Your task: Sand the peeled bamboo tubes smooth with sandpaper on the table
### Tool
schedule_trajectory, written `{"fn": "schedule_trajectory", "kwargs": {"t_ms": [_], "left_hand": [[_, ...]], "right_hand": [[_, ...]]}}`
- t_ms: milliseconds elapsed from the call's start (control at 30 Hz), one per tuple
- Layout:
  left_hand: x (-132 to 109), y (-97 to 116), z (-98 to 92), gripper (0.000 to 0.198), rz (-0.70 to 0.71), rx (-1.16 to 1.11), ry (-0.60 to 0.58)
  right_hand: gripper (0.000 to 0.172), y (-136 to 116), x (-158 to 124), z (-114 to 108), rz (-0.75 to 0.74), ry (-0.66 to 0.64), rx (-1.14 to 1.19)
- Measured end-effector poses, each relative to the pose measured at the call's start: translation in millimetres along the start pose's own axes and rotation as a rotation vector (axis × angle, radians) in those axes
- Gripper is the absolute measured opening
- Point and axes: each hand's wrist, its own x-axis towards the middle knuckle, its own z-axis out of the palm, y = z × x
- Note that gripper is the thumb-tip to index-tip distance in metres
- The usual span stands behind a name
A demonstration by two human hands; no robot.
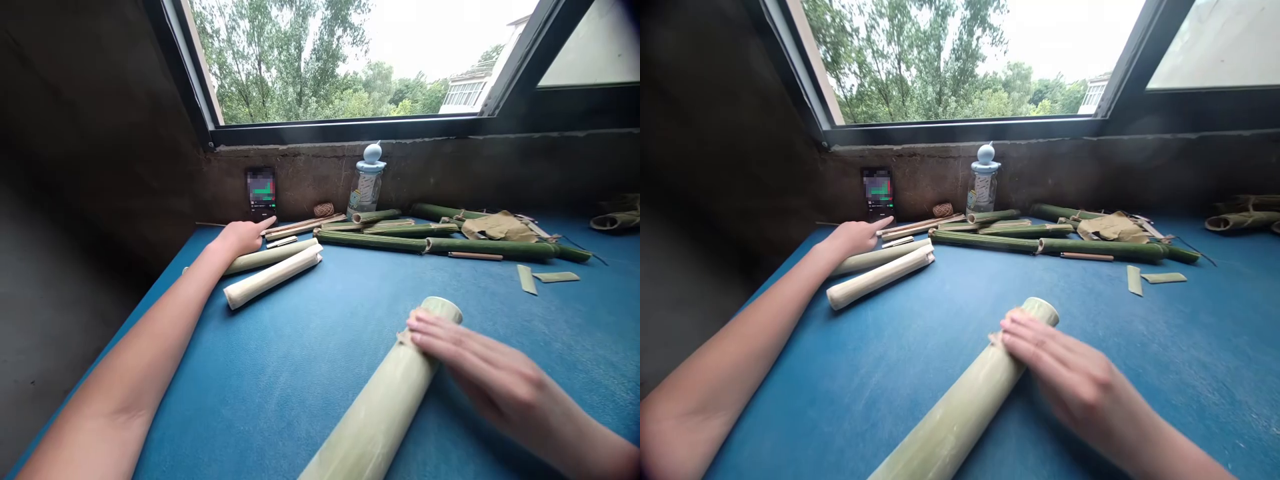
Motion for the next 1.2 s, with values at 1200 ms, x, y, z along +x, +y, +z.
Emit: {"fn": "schedule_trajectory", "kwargs": {"t_ms": [1200], "left_hand": [[6, 13, -6.9, 0.057, -0.037, -0.233, -0.040]], "right_hand": [[0.040, 18, 2, -8, 0.051, 0.006, -0.036]]}}
